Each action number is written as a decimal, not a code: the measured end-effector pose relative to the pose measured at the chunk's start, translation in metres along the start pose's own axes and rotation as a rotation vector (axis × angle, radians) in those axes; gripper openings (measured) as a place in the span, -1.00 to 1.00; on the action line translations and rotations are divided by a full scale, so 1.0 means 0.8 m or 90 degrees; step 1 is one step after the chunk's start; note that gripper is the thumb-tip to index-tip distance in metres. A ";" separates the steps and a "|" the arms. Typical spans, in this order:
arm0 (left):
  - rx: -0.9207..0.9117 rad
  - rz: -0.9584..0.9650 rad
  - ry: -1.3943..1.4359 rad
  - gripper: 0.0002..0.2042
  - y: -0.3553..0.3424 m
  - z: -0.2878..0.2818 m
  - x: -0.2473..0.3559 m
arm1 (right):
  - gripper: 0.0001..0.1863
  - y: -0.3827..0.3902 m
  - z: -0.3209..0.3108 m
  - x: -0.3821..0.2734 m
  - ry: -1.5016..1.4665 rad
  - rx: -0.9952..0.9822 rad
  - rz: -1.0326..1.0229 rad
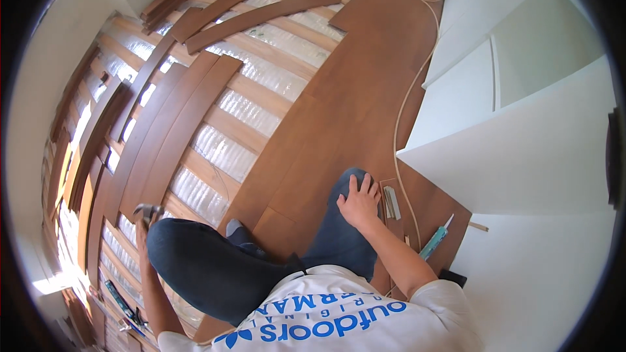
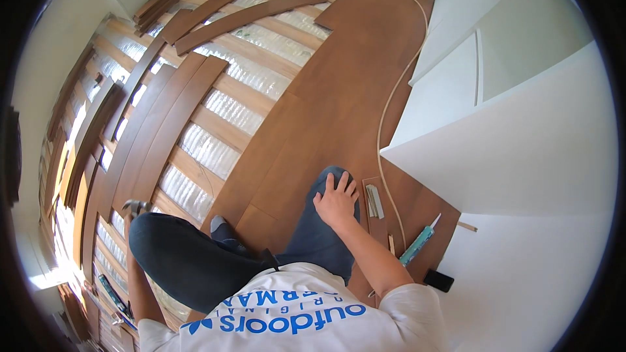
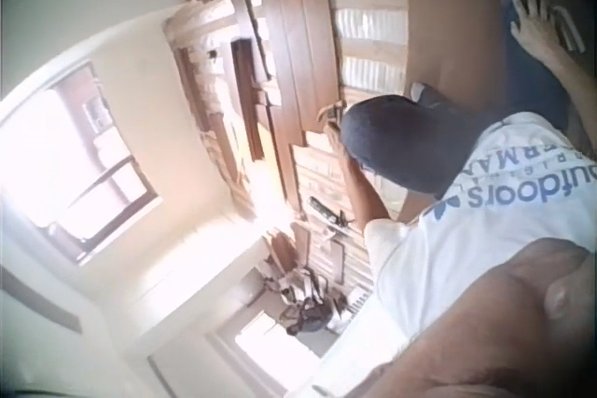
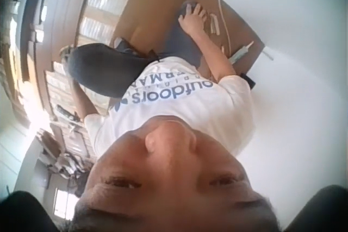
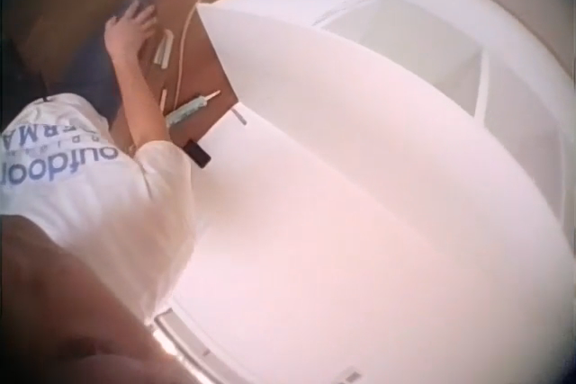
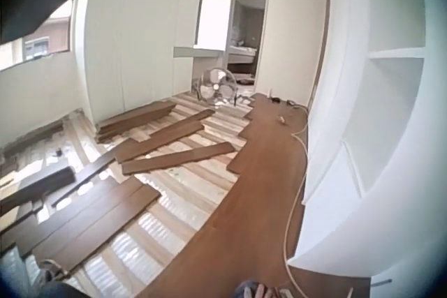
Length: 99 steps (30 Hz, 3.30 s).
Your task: The person installs wooden flooring planks by positioning them, tapping them into place with a hammer, and securing them using a pneumatic nail gun and adhesive from a caulk gun.
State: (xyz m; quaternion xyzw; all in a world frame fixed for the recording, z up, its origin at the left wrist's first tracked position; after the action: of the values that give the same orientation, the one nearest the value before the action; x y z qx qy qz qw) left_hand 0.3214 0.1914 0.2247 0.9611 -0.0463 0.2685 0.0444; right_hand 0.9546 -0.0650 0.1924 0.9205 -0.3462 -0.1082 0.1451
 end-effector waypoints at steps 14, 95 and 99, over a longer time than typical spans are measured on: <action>-0.124 0.179 -0.030 -0.57 -0.237 0.288 0.210 | -0.35 0.009 0.004 0.031 -0.078 0.105 -0.185; -0.300 0.023 -0.169 -0.48 -0.402 0.380 0.421 | -0.31 -0.605 0.037 -0.127 -0.027 0.283 -0.061; -0.292 0.202 -0.264 -0.50 -0.424 0.436 0.488 | -0.31 -0.606 0.036 -0.128 -0.022 0.272 -0.060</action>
State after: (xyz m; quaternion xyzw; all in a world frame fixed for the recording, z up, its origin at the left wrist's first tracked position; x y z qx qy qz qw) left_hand 0.8709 0.4641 0.1103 0.9411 -0.2621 0.0536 0.2070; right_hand 1.1647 0.3462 0.0101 0.9435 -0.3204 -0.0547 -0.0643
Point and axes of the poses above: each hand's wrist, its own y-axis away from the middle knuckle, its own z-axis out of the palm, x = y × z, the point moved 6 cm from there along -y, towards the middle knuckle
